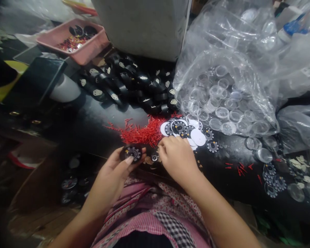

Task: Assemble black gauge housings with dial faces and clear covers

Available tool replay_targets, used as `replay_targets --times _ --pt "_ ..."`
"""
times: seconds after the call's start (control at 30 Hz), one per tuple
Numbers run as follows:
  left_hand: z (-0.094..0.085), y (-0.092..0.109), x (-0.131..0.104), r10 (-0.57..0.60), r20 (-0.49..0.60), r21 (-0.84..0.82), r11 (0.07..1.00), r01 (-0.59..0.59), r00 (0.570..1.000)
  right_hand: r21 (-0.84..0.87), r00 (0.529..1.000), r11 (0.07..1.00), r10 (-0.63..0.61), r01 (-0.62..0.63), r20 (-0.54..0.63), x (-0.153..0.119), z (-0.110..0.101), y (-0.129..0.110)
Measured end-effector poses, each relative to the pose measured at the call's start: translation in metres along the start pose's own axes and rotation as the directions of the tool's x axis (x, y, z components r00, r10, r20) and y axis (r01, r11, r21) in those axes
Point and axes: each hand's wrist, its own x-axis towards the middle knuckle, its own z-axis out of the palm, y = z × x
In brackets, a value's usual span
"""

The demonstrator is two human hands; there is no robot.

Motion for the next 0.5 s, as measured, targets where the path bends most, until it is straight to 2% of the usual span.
replay_targets --times 0.1,0.2,0.3,0.4,0.5 --pt "-0.001 0.005 0.002 0.005 -0.001 -0.114 0.993 -0.005 1.0 -0.241 1.0 0.971 -0.009 0.011 0.009 0.017 0.008 -0.01" --pt "0.0 0.005 0.004 -0.005 0.0 -0.151 0.989 0.005 1.0 -0.318 0.999 0.947 -0.034 0.037 0.014 0.02 0.012 -0.013" --pt "0.001 0.003 0.005 -0.008 0.001 -0.175 0.985 0.008 1.0 -0.297 0.999 0.955 -0.009 0.021 0.042 0.014 0.009 -0.008" --pt "0.001 0.001 0.005 0.0 -0.002 -0.191 0.982 -0.001 1.0 -0.196 0.998 0.98 0.033 -0.023 0.05 0.007 0.003 -0.001" --pt "0.001 0.003 0.004 0.043 -0.038 -0.219 0.975 -0.05 0.998 -0.102 0.998 0.995 -0.006 0.012 0.065 0.004 0.001 -0.001"
